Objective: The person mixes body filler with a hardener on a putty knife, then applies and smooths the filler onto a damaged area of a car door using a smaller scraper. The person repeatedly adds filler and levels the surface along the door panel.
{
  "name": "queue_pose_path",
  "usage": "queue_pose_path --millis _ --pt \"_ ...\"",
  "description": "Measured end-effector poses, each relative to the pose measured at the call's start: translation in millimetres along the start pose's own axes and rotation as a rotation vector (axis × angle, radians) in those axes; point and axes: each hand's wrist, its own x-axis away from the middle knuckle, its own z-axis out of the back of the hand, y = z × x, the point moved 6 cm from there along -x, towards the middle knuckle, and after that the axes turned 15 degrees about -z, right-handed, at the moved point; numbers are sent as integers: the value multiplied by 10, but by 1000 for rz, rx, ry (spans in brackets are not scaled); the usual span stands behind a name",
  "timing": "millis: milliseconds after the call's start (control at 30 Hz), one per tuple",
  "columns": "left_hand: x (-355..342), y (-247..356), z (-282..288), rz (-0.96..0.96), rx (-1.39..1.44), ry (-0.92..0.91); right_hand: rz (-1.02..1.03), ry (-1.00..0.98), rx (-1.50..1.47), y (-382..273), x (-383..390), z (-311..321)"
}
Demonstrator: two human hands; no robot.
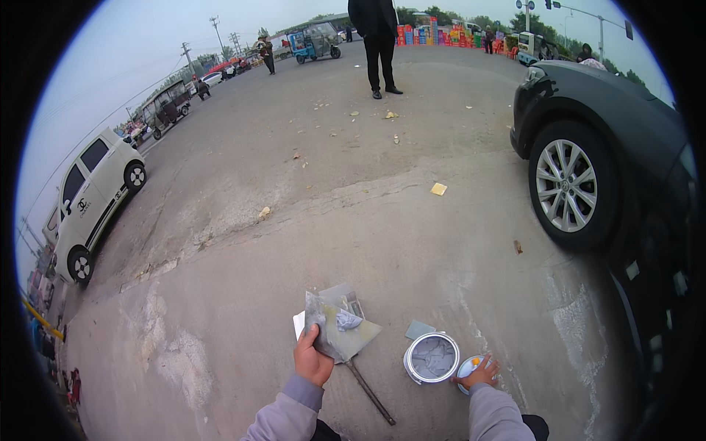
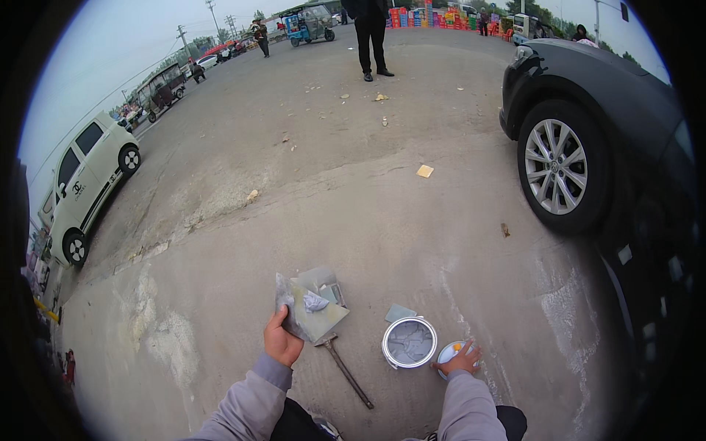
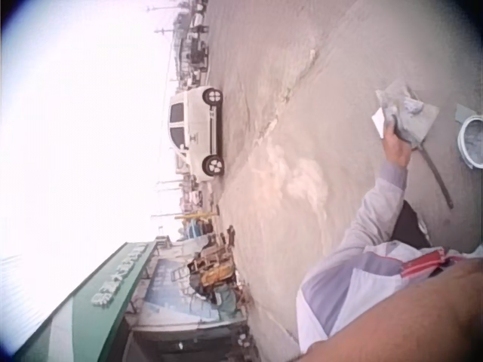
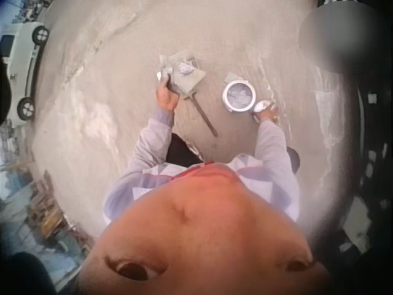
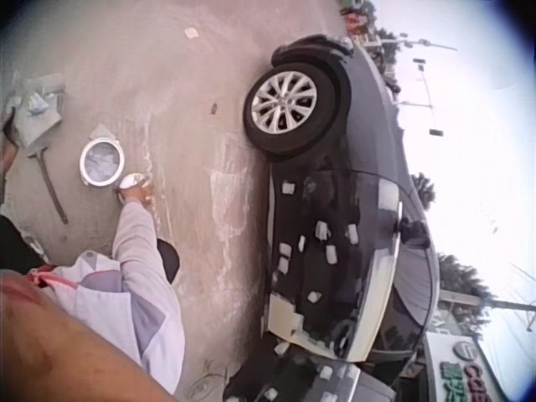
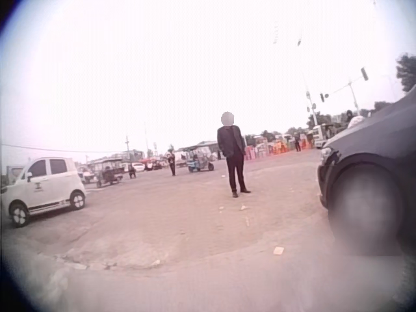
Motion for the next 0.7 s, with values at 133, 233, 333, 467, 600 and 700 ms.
queue_pose_path --millis 133,233,333,467,600,700 --pt "36 12 -23 -22 -15 -26 -12 4 -29 -2 16 11" --pt "19 -4 -67 -25 -36 -51 -28 8 -26 13 2 14" --pt "0 -21 -89 -14 -23 -51 -27 8 -24 46 -15 23" --pt "6 -10 -107 -12 25 -37 9 3 -17 65 -29 58" --pt "3 18 -184 -21 56 -47 12 9 10 55 2 144" --pt "-31 27 -259 -36 86 -64 19 3 -3 43 54 239"
